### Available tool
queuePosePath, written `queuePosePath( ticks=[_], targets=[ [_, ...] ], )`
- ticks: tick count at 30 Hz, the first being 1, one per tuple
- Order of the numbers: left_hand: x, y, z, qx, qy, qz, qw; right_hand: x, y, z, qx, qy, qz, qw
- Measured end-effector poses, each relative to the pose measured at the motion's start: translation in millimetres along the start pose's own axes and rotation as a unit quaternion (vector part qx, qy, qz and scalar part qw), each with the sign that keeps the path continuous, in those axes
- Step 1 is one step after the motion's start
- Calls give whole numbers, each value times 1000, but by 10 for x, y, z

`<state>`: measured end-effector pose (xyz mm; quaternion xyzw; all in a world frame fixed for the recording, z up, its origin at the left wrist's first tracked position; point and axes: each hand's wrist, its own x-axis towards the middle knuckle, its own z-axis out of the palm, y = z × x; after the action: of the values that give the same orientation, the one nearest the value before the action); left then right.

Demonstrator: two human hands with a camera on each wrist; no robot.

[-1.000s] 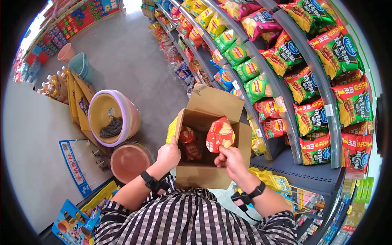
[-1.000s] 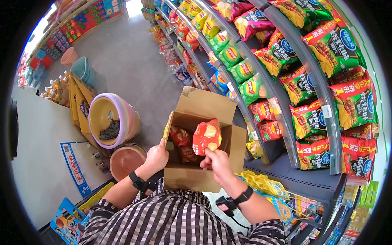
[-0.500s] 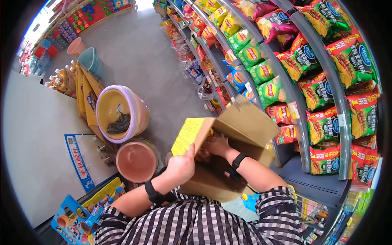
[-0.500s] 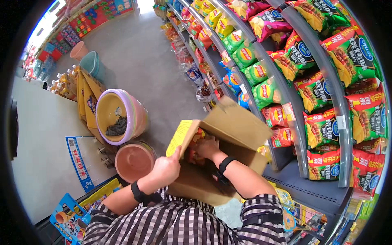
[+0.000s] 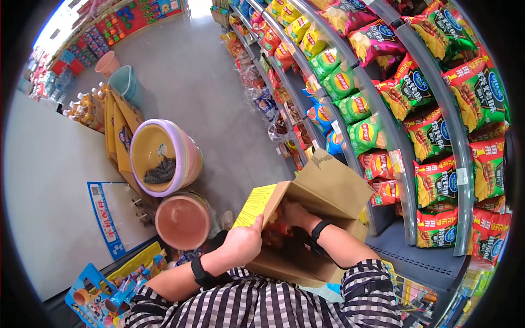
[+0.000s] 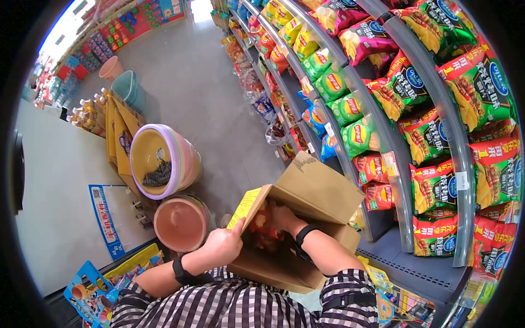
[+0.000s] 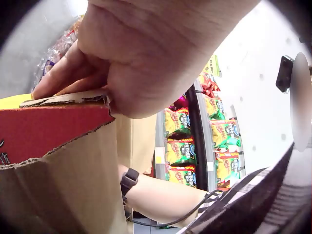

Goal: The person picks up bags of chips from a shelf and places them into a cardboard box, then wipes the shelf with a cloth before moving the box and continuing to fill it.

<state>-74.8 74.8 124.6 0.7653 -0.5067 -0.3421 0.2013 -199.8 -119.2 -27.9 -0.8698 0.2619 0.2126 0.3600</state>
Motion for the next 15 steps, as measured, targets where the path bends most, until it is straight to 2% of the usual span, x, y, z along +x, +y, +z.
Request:
queuePosePath(
  ticks=[3,4,5,7,8,9,11,12,15],
  targets=[
    [-48,91,-43,1,-16,18,1000,47,165,84,-26,-89,-136,986],
    [-60,104,-36,-3,-19,22,1000,54,48,8,-72,-159,-40,984],
    [-71,108,-20,-1,-27,17,999,45,78,125,-63,-163,-41,984],
    [-81,93,8,6,-35,2,999,36,98,335,-66,-91,-56,992],
    [-86,86,3,5,-29,6,1000,-51,5,305,-127,-66,-92,985],
    [-98,88,-7,6,-34,4,999,-36,57,422,-123,-68,-91,986],
    [-121,136,-33,9,-39,12,999,13,216,646,53,-56,-115,990],
    [-128,145,-22,9,-40,14,999,24,275,690,53,-55,-113,991],
    [-155,173,-2,3,-60,20,998,69,301,672,100,-129,-139,977]
  ],
)
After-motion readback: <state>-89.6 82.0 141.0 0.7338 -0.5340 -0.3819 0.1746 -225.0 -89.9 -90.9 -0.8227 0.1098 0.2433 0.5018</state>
